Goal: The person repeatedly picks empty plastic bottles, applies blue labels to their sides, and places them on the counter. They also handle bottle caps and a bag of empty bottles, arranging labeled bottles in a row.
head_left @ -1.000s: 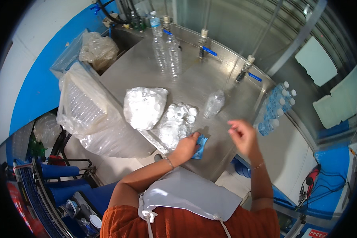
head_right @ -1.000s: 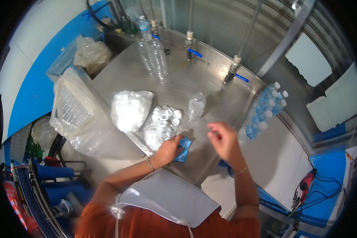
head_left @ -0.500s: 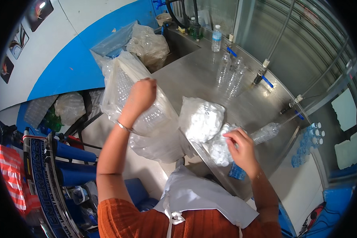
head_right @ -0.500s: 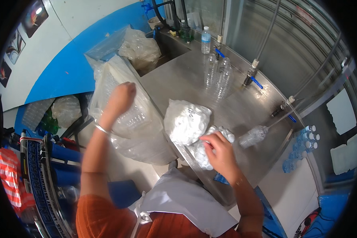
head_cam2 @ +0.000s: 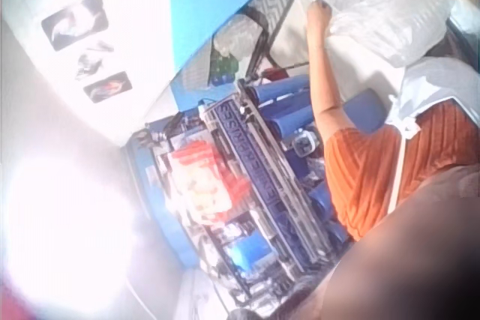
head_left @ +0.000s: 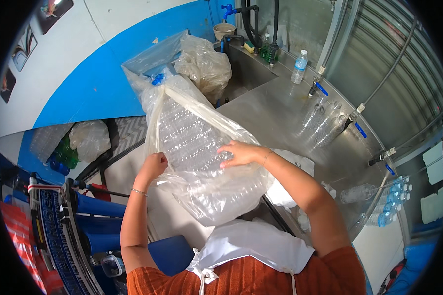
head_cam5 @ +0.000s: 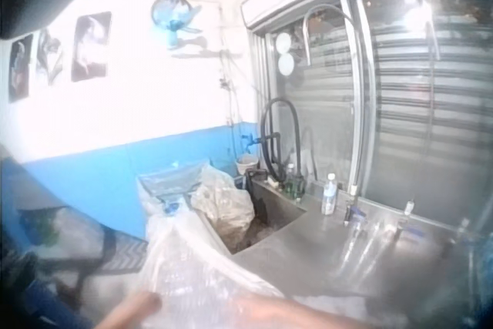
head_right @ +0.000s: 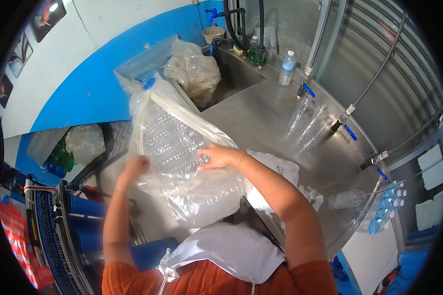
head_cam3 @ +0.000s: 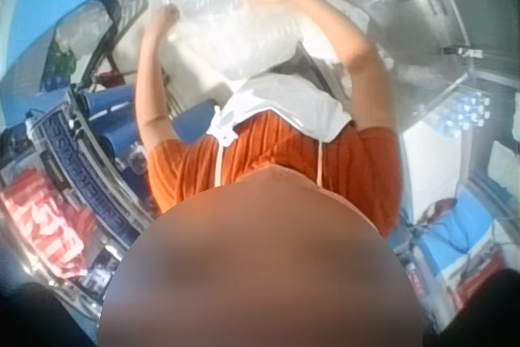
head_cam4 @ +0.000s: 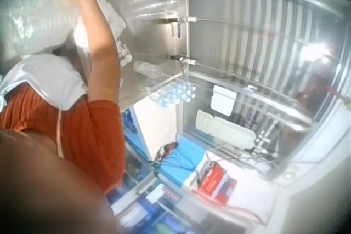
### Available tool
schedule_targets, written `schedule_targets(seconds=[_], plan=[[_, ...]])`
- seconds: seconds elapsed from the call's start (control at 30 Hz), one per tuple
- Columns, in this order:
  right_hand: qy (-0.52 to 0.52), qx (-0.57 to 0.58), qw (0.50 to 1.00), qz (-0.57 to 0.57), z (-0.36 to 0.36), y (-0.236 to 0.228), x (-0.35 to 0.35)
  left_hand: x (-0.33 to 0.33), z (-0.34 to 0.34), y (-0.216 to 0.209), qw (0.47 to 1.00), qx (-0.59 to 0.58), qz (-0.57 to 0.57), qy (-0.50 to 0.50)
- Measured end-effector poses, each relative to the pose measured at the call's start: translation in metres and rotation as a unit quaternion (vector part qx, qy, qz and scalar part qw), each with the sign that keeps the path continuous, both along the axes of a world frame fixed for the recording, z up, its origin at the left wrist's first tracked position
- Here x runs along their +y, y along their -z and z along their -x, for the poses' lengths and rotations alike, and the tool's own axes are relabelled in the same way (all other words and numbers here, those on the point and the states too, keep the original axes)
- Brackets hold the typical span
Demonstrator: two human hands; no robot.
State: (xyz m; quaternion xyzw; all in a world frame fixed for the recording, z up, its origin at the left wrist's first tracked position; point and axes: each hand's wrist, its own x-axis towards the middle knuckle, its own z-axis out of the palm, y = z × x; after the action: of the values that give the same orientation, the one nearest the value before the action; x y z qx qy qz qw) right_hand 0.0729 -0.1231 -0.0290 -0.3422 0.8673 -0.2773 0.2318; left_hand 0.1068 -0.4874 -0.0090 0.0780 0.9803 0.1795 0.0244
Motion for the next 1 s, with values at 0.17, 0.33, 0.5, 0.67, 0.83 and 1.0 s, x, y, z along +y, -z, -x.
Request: schedule_targets(seconds=[0.17,0.33,0.5,0.67,0.83,1.0], plan=[[0.001,-0.066,0.996,-0.066,-0.001,-0.021,-0.028,0.067,0.061,-0.025,0.993,0.067,-0.021,0.099],[0.050,0.114,0.992,-0.021,-0.042,-0.087,-0.028,0.118,0.108,-0.010,0.955,-0.140,0.105,0.240],[0.185,0.201,0.956,0.108,-0.100,-0.161,0.064,0.135,0.091,0.006,0.942,-0.148,0.201,0.223],[0.439,0.183,0.876,-0.076,-0.145,-0.204,0.200,0.141,0.070,-0.021,0.981,-0.097,0.105,0.134],[0.567,0.208,0.759,-0.243,-0.115,-0.133,0.310,0.122,0.046,-0.082,0.992,0.035,-0.039,0.113],[0.532,0.206,0.781,-0.254,-0.065,-0.082,0.371,0.128,0.042,-0.169,0.922,0.051,-0.346,0.167]])
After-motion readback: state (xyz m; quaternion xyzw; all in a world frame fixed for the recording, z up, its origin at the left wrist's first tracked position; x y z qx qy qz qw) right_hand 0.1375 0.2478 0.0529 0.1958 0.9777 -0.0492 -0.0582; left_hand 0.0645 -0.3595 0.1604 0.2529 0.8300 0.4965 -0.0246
